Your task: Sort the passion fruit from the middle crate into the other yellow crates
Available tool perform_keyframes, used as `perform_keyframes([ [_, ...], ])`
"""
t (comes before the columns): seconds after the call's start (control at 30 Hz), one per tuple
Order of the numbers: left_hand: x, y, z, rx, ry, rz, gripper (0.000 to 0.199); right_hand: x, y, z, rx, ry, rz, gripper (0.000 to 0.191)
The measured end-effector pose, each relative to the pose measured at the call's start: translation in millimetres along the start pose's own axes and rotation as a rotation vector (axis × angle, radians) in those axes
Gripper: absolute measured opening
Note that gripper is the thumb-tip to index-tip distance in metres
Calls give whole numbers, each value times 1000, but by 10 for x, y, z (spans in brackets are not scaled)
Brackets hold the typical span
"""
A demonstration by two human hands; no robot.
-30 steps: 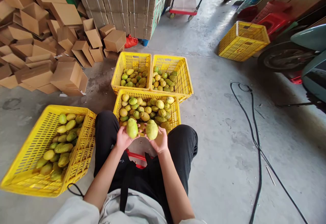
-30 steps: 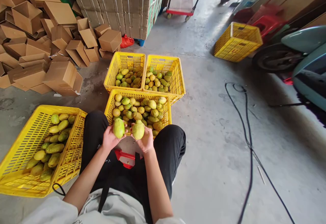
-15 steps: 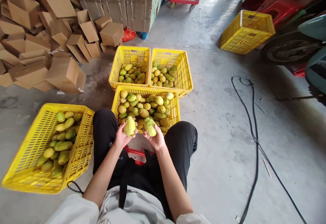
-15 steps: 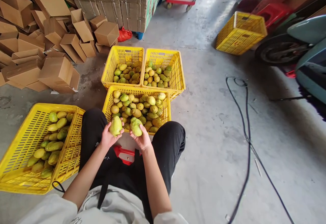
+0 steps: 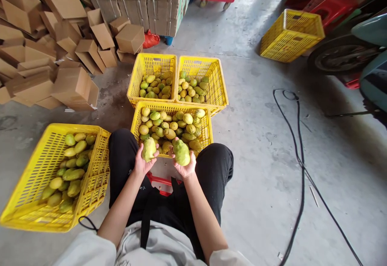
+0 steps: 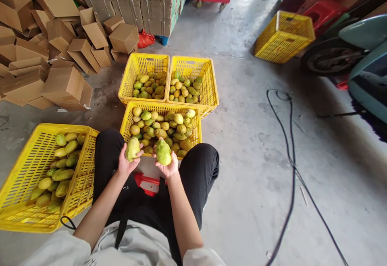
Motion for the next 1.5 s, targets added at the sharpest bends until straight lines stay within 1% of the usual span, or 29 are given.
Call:
perform_keyframes([
  [0.03, -4, 2, 2, -11, -6, 0, 31, 5, 1, 9, -17, 3, -6, 62],
  [0.1, -18, 8, 11, -27, -31, -13, 31, 19, -10, 33, -12, 23, 7, 55],
  [0.17, -32, 13, 21, -44, -51, -36, 37, 32, -33, 58, 13, 56, 48, 49],
  [0.23, -39, 12, 27, -70, -45, -63, 42, 38, -53, 84, 24, 76, 85, 48],
  [0.3, -34, 4, 24, -77, -15, -73, 43, 34, -62, 103, 25, 73, 91, 45],
  [0.37, -19, -6, 4, -36, 16, -57, 42, 25, -57, 108, 30, 72, 77, 42],
  [0.47, 7, -15, -33, 65, 20, -24, 39, 11, -37, 82, 45, 77, 39, 41],
  [0.53, 17, -13, -41, 82, -5, -30, 39, 7, -26, 54, 39, 51, 22, 45],
  [0.6, 20, -4, -28, 45, -30, -40, 36, 8, -23, 36, -1, 4, 8, 53],
  [0.67, 16, 8, -4, -14, -49, -39, 32, 20, -30, 32, -45, -7, -1, 56],
  [0.73, 4, 18, 23, -74, -74, -38, 30, 46, -48, 38, -60, 29, 0, 53],
  [0.83, -21, 22, 47, -126, -116, -61, 36, 99, -78, 60, -63, 84, 29, 46],
  [0.93, -32, 9, 38, -141, -117, -111, 43, 120, -85, 86, -65, 76, 68, 46],
  [1.0, -24, -6, 14, -135, -80, -131, 44, 105, -75, 95, -59, 74, 71, 47],
  [1.13, 11, -31, -58, -49, 26, -105, 43, 62, -65, 60, -18, 170, -3, 51],
  [1.2, 18, -33, -80, -35, 36, -102, 44, 71, -80, 28, -12, 180, -11, 54],
  [1.33, -12, -27, -86, -116, -48, -107, 38, 134, -122, 4, -97, 102, 51, 63],
  [1.43, -54, -27, -78, -176, -129, -127, 36, 168, -135, 12, -139, 106, 69, 56],
  [1.5, -70, -28, -66, -185, -157, -133, 38, 175, -135, 14, -140, 124, 65, 52],
])
Point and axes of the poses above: each hand's wrist, its own y-axis away from the middle knuckle, its own z-axis out of the palm, x = y × z, the point moved 2 cm from there along -y, towards the middle knuckle, and after that the axes turned 8 degrees about y, right-handed, at the moved point
